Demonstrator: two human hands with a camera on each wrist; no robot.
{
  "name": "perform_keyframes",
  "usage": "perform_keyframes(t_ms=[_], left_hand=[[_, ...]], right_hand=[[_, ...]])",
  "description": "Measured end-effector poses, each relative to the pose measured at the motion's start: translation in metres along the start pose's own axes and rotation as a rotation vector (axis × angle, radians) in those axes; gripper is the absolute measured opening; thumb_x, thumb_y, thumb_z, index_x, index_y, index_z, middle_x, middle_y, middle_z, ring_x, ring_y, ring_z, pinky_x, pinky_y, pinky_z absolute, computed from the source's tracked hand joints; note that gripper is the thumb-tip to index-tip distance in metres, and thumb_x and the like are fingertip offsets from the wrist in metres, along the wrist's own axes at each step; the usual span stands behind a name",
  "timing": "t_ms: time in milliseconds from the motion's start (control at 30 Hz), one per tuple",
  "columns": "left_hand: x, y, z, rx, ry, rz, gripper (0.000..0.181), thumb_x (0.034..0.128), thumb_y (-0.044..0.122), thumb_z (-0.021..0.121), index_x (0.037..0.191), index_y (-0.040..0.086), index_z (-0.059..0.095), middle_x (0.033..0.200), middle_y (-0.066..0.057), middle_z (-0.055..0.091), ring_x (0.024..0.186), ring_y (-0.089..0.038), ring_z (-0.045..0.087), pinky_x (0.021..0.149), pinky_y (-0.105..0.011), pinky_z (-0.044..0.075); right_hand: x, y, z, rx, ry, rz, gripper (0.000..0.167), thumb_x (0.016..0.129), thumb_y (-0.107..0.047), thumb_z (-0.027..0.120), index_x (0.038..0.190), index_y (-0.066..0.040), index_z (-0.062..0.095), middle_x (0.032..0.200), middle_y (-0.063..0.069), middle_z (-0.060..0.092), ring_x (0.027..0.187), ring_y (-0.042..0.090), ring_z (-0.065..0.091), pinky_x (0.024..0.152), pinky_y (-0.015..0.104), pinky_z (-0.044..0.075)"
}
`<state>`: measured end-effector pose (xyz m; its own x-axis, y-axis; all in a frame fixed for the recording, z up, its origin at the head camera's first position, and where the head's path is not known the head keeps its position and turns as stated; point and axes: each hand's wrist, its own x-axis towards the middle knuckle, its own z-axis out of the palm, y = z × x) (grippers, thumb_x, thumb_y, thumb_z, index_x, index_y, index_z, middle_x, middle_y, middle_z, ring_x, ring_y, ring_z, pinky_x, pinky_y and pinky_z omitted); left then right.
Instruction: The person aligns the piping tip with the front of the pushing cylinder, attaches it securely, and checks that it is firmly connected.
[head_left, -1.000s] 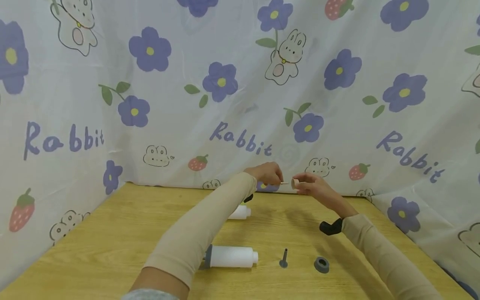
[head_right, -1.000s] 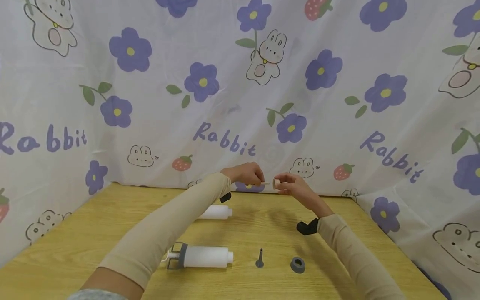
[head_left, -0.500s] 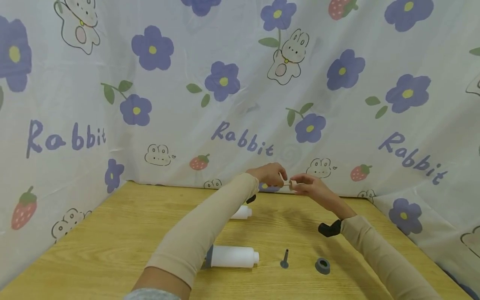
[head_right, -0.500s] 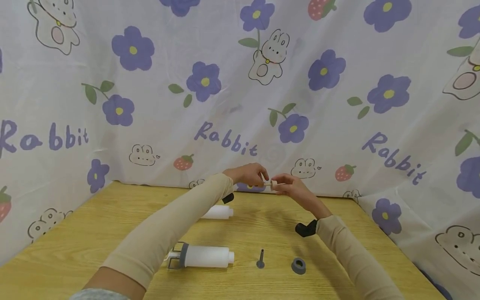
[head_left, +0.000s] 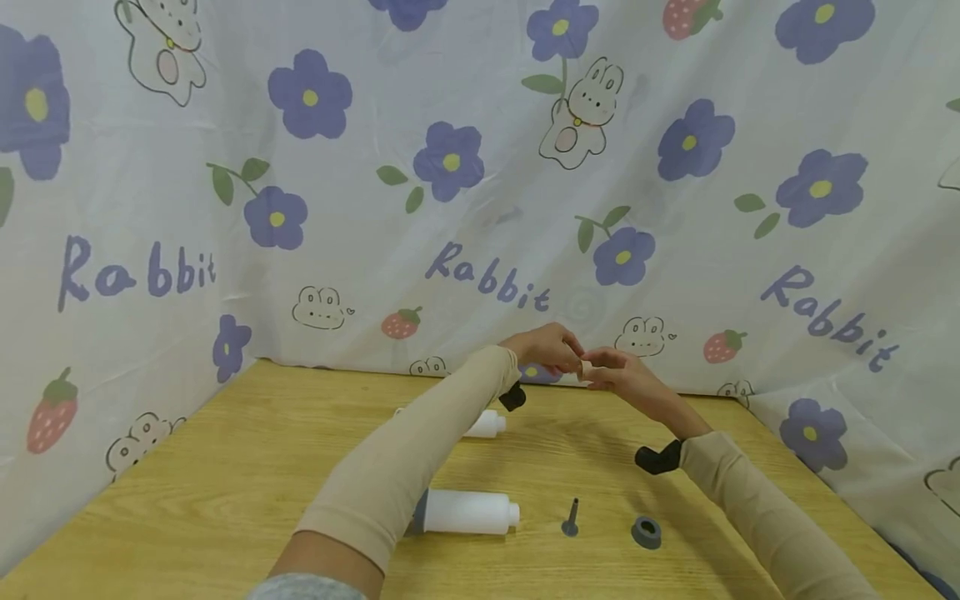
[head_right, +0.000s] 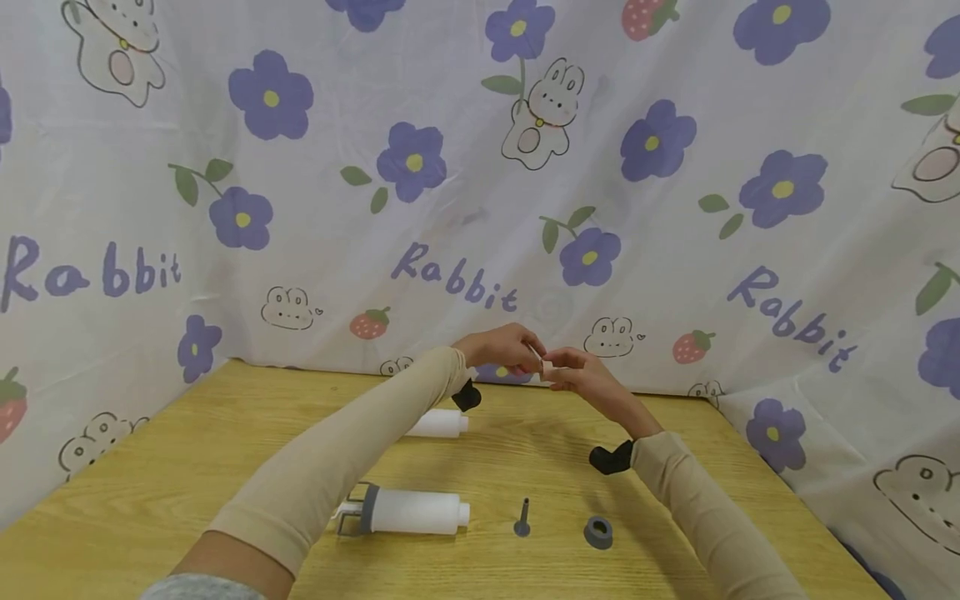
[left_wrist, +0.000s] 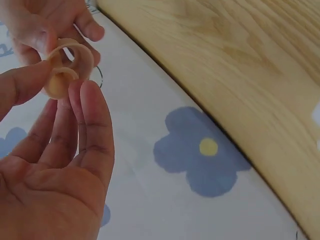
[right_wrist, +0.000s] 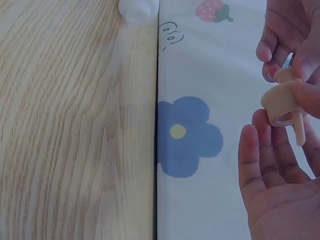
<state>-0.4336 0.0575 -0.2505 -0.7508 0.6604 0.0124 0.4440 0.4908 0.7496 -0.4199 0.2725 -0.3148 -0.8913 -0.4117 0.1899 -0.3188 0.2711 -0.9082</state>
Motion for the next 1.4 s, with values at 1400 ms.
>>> perform_keyframes(t_ms=[1400], left_hand=[[-0.002, -0.021, -0.004, -0.382, -0.024, -0.095, 0.047, 0.0963, 0.015, 0.064, 0.14, 0.006, 0.049, 0.138, -0.019, 0.055, 0.129, -0.038, 0.054, 0.104, -0.045, 0.049]], right_hand=[[0.0, 0.003, -0.008, 0.121, -0.039, -0.011, 0.018, 0.104, -0.013, 0.051, 0.122, -0.009, 0.054, 0.113, -0.003, 0.059, 0.108, 0.013, 0.061, 0.103, 0.034, 0.05]])
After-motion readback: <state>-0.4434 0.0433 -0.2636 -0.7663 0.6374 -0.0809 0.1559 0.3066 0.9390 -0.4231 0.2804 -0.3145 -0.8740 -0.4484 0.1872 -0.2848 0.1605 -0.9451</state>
